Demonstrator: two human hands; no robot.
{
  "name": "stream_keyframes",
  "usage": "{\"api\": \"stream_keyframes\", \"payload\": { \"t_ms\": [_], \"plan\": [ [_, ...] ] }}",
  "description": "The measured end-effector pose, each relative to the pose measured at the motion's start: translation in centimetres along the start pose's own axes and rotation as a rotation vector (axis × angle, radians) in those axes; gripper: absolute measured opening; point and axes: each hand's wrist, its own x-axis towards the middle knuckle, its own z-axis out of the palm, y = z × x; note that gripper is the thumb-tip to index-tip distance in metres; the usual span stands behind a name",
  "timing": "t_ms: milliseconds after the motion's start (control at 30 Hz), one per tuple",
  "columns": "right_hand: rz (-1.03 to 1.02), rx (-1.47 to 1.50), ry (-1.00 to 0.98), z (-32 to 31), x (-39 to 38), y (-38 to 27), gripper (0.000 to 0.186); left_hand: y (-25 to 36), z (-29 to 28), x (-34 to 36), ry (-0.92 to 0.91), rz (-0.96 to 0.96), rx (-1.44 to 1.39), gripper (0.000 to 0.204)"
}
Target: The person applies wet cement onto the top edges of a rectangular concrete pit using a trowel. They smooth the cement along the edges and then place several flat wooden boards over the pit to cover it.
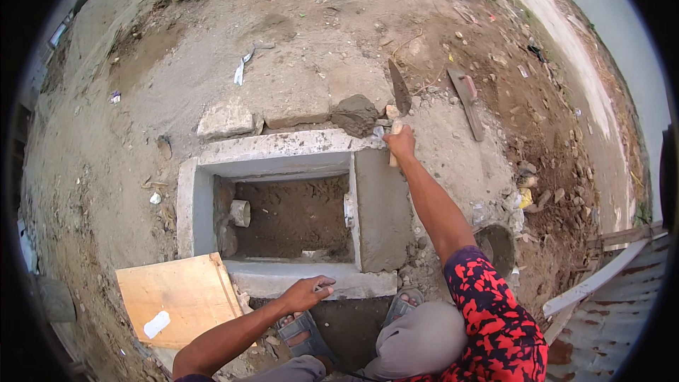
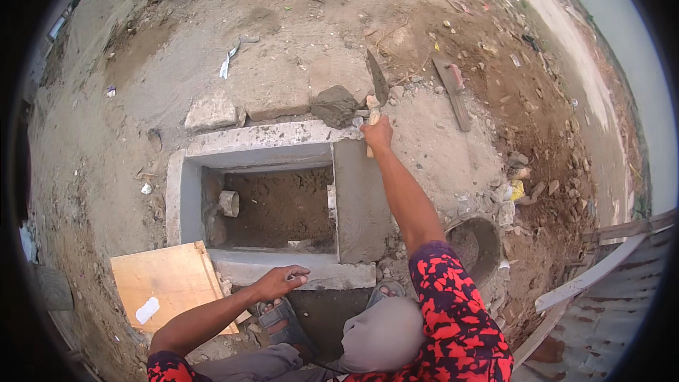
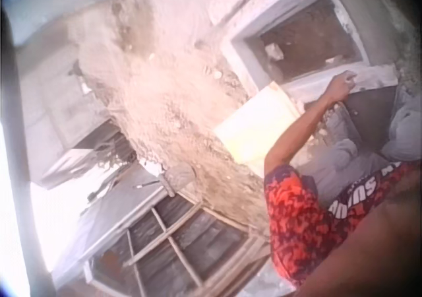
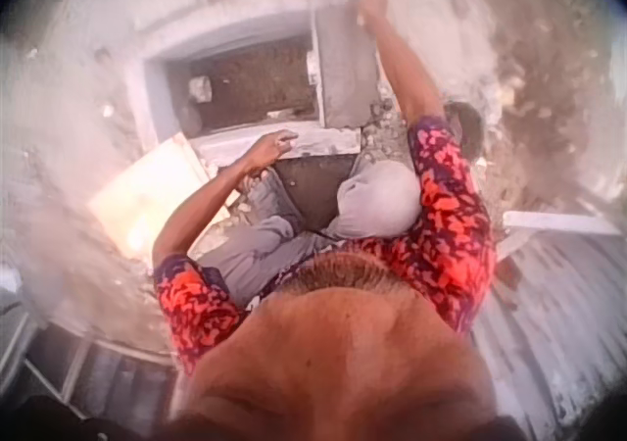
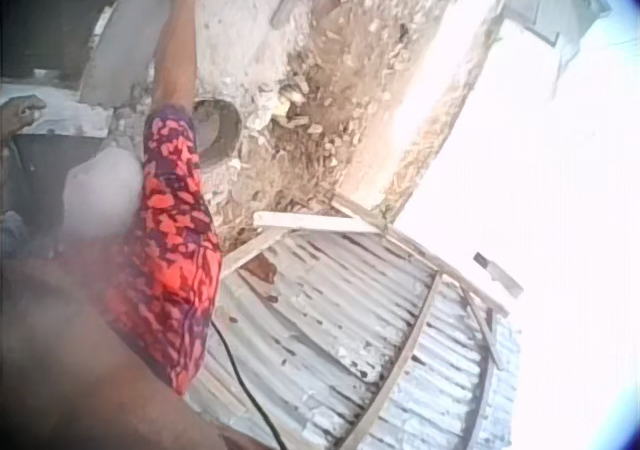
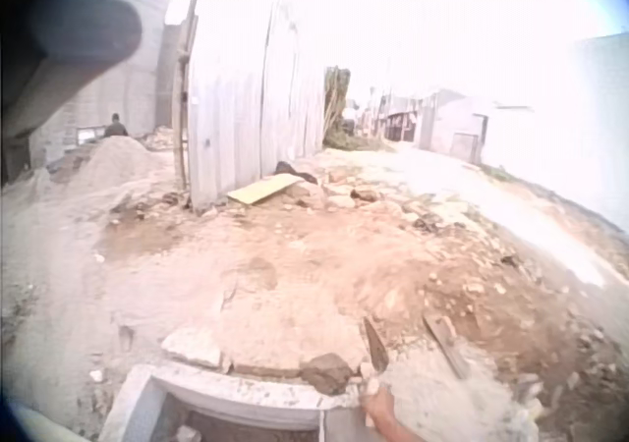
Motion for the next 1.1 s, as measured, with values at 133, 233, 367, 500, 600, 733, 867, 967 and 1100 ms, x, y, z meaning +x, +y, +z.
{"api": "stream_keyframes", "payload": {
  "t_ms": [133, 233, 367, 500, 600, 733, 867, 967, 1100],
  "plan": [
    [0.059, -0.076, 0.048, 2.7, 3.0, 1.5, 0.049, 0.3, 1.0, -0.9, 0.028, -0.039, -0.094, 0.048],
    [0.054, -0.110, 0.063, 2.1, 4.4, 2.2, 0.045, -1.0, 1.9, -0.7, 0.019, -0.062, -0.091, 0.047],
    [-0.006, -0.186, 0.117, -3.8, 6.7, 3.2, 0.043, -0.7, 1.3, -0.7, 0.048, -0.009, -0.038, 0.046],
    [-0.117, -0.354, 0.144, -18.2, 9.2, 9.3, 0.033, -0.2, 0.7, 0.7, 0.006, 0.030, -0.001, 0.047],
    [-0.163, -0.703, 0.173, -26.9, 5.1, 12.0, 0.034, -0.3, 0.8, 1.4, -0.033, 0.018, 0.040, 0.047],
    [-0.125, -0.352, -0.231, -25.9, -2.8, 5.2, 0.042, -1.5, 0.9, 2.3, -0.113, -0.012, 0.100, 0.047],
    [-0.637, -0.537, -0.450, -17.9, -4.2, 4.1, 0.043, -0.1, 1.5, 3.0, -0.084, 0.081, 0.131, 0.048],
    [-0.696, -0.590, -0.453, -12.5, -3.9, 3.5, 0.040, 1.8, 1.4, 2.9, -0.053, 0.114, 0.146, 0.048],
    [-0.601, -0.712, -0.523, -10.5, -3.0, 0.9, 0.038, 1.4, 2.0, 1.5, 0.002, 0.097, 0.156, 0.047]
  ]
}}
